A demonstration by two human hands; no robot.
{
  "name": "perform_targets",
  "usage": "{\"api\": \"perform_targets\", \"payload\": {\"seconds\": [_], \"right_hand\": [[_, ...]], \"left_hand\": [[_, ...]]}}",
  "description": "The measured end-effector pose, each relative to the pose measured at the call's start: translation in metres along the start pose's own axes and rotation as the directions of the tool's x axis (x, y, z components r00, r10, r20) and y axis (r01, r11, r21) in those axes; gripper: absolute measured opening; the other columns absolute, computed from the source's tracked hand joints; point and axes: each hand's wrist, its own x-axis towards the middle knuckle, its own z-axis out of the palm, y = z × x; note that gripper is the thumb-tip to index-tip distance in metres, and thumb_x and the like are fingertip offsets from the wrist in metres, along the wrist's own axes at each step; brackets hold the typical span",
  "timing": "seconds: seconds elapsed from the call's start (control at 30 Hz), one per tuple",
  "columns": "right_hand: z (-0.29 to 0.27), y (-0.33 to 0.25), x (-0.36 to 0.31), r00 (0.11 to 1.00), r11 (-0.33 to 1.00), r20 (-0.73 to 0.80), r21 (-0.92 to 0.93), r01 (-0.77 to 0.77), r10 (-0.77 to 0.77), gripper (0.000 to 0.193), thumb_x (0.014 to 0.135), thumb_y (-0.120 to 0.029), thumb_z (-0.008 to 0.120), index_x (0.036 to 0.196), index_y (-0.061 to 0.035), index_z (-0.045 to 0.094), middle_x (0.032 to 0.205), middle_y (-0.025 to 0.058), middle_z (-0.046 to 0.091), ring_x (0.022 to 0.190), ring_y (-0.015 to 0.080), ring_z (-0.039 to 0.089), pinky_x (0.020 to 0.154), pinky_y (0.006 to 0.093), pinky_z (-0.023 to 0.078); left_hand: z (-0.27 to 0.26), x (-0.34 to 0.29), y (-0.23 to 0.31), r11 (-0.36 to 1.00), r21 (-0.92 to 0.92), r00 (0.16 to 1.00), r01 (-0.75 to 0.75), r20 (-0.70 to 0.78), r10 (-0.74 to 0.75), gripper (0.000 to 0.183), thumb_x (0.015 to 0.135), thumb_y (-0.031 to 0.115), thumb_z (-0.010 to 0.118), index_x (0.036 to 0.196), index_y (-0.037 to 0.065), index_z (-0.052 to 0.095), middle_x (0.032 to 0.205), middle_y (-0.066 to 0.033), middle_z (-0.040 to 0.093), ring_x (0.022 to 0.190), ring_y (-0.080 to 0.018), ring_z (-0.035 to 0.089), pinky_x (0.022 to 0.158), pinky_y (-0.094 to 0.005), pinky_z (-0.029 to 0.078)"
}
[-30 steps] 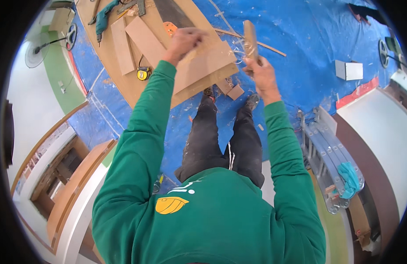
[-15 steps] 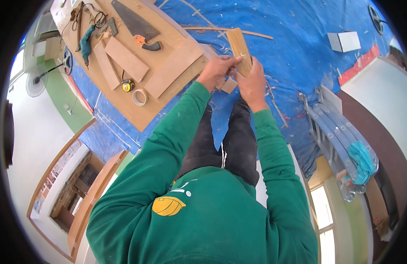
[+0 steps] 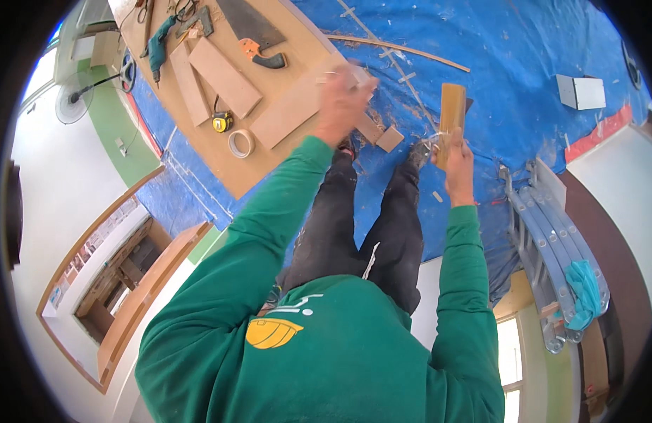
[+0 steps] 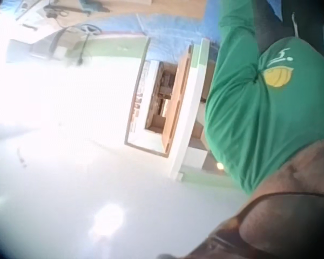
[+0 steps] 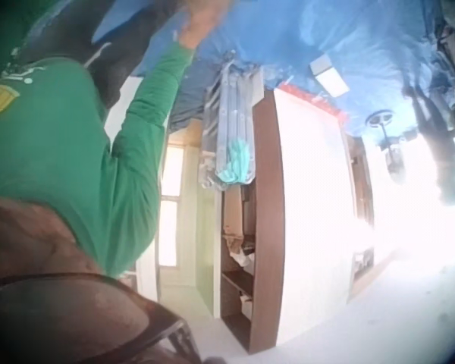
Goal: The person measures and marks wooden trim pieces using a tape measure and pencil. They position the trim against a curved wooden structure, likely a staircase, and mark the cut lines for fitting. The person uses a tape measure to verify dimensions on the structure and the trim pieces.
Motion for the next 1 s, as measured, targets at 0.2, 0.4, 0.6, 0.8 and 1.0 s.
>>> {"api": "perform_targets", "payload": {"seconds": [0.2, 0.4, 0.6, 0.8, 1.0], "right_hand": [[-0.024, 0.030, 0.036, 0.995, 0.961, -0.055, -0.263, -0.090, 0.078, 0.068, 0.114, -0.064, 0.046, 0.127, -0.0004, 0.066, 0.091, 0.0071, 0.065, 0.075, 0.0135, 0.062, 0.066, 0.0299, 0.052], [0.075, -0.015, 0.049, 0.983, 0.863, 0.065, -0.470, 0.184, -0.174, 0.067, 0.111, -0.066, 0.049, 0.115, -0.0008, 0.066, 0.086, 0.0023, 0.062, 0.073, 0.0124, 0.058, 0.066, 0.0308, 0.048], [0.127, -0.030, 0.092, 0.972, 0.861, 0.166, -0.455, 0.225, -0.166, 0.072, 0.108, -0.073, 0.050, 0.107, -0.0026, 0.066, 0.082, 0.0039, 0.061, 0.077, 0.0151, 0.057, 0.070, 0.0345, 0.048], [0.131, -0.017, 0.120, 0.961, 0.731, 0.250, -0.632, 0.256, -0.120, 0.075, 0.110, -0.071, 0.048, 0.118, 0.0010, 0.066, 0.094, 0.0189, 0.068, 0.090, 0.0328, 0.064, 0.083, 0.0444, 0.052], [0.165, -0.012, 0.145, 0.930, 0.707, 0.337, -0.622, 0.336, -0.146, 0.074, 0.112, -0.065, 0.045, 0.128, 0.0042, 0.065, 0.113, 0.0310, 0.073, 0.112, 0.0494, 0.067, 0.098, 0.0489, 0.051]], "left_hand": [[-0.054, 0.002, -0.075, 0.838, 0.512, 0.982, -0.189, 0.076, 0.175, 0.109, 0.081, 0.063, 0.088, 0.154, -0.006, 0.048, 0.149, -0.0254, 0.051, 0.140, -0.0464, 0.048, 0.117, -0.0538, 0.044], [-0.026, 0.003, -0.083, 0.888, 0.415, 0.977, -0.198, 0.015, 0.211, 0.102, 0.084, 0.066, 0.083, 0.153, -0.003, 0.054, 0.144, -0.0187, 0.056, 0.134, -0.0420, 0.052, 0.115, -0.0546, 0.042], [-0.034, 0.000, -0.084, 0.832, 0.495, 0.964, -0.249, 0.049, 0.260, 0.086, 0.091, 0.060, 0.081, 0.151, 0.003, 0.059, 0.140, -0.0141, 0.061, 0.127, -0.0361, 0.057, 0.110, -0.0510, 0.046], [-0.036, -0.001, -0.095, 0.839, 0.475, 0.958, -0.266, 0.036, 0.284, 0.080, 0.093, 0.058, 0.077, 0.149, 0.003, 0.060, 0.137, -0.0129, 0.063, 0.125, -0.0349, 0.059, 0.110, -0.0496, 0.045], [-0.031, 0.002, -0.091, 0.840, 0.499, 0.974, -0.215, 0.045, 0.222, 0.077, 0.094, 0.056, 0.076, 0.146, 0.002, 0.058, 0.137, -0.0151, 0.060, 0.126, -0.0359, 0.059, 0.109, -0.0495, 0.046]]}}
